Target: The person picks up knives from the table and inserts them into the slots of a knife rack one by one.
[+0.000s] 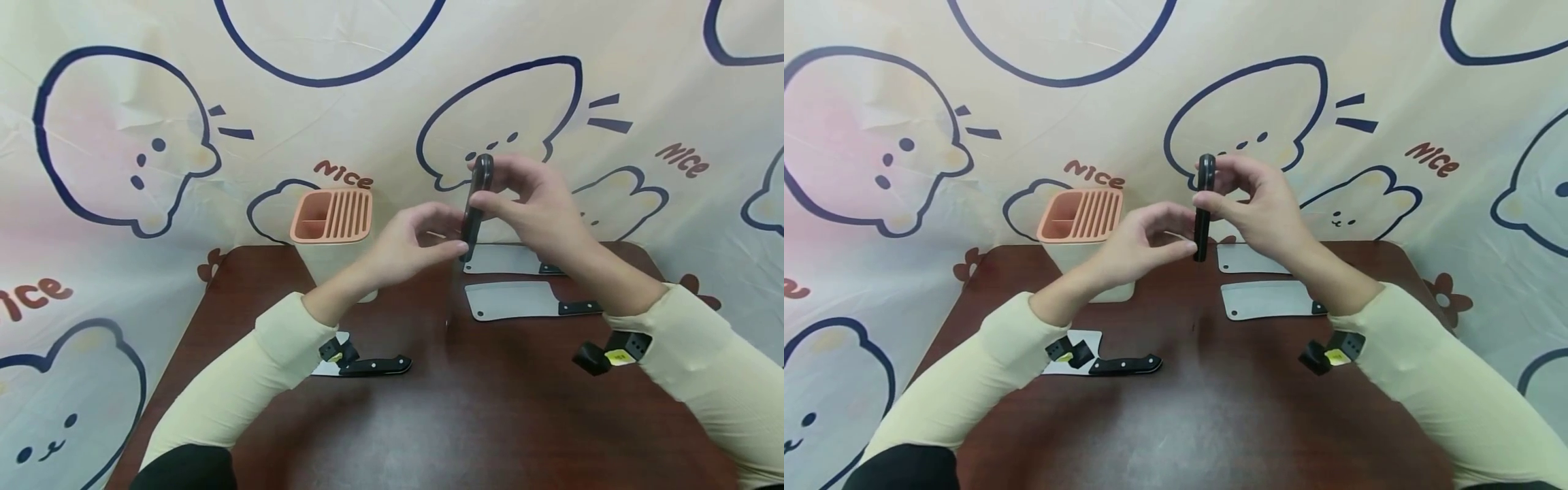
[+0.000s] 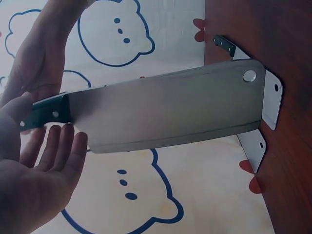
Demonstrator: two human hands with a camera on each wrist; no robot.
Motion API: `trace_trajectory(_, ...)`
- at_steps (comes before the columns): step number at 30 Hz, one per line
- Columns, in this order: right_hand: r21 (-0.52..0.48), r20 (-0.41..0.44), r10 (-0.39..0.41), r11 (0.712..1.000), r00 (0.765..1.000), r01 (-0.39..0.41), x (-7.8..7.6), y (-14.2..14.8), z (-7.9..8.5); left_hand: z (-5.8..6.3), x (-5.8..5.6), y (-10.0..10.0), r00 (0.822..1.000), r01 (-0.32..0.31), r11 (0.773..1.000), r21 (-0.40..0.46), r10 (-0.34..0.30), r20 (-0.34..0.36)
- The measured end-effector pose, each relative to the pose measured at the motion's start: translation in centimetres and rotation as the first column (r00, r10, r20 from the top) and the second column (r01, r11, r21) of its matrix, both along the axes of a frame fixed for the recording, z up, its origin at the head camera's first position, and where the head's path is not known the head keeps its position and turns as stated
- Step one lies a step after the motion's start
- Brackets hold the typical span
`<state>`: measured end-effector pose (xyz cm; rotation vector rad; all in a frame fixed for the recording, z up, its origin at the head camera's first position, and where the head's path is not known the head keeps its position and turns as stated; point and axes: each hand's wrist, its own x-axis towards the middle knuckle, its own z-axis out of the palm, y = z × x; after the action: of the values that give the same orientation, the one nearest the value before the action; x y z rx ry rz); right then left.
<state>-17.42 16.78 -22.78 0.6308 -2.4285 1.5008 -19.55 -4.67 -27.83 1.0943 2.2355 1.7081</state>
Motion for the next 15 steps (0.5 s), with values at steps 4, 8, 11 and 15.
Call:
trace_trajectory(4,-0.008,-0.022,-0.008,1.000,1.000,0.007,-0.08,-0.22,-0.12,-0.21,0.12,0.40,0.999,-0.042,0.999,0.032,0.042,-0.004)
trace_trajectory(8,-0.016,-0.044,-0.003,1.000,0.999,0.002,-0.26,-0.37,-0.25,-0.31,0.29,0.53,0.998,-0.064,0.996,0.058,0.066,-0.020)
trace_trajectory(11,-0.013,-0.048,-0.001,1.000,0.999,0.000,-0.32,-0.39,-0.36,-0.35,0.40,0.56,0.997,-0.066,0.995,0.079,0.069,-0.033)
trace_trajectory(15,-0.008,-0.030,0.006,1.000,1.000,-0.006,-0.34,-0.29,-0.49,-0.53,0.58,0.54,0.996,-0.073,0.993,0.089,0.077,-0.042)
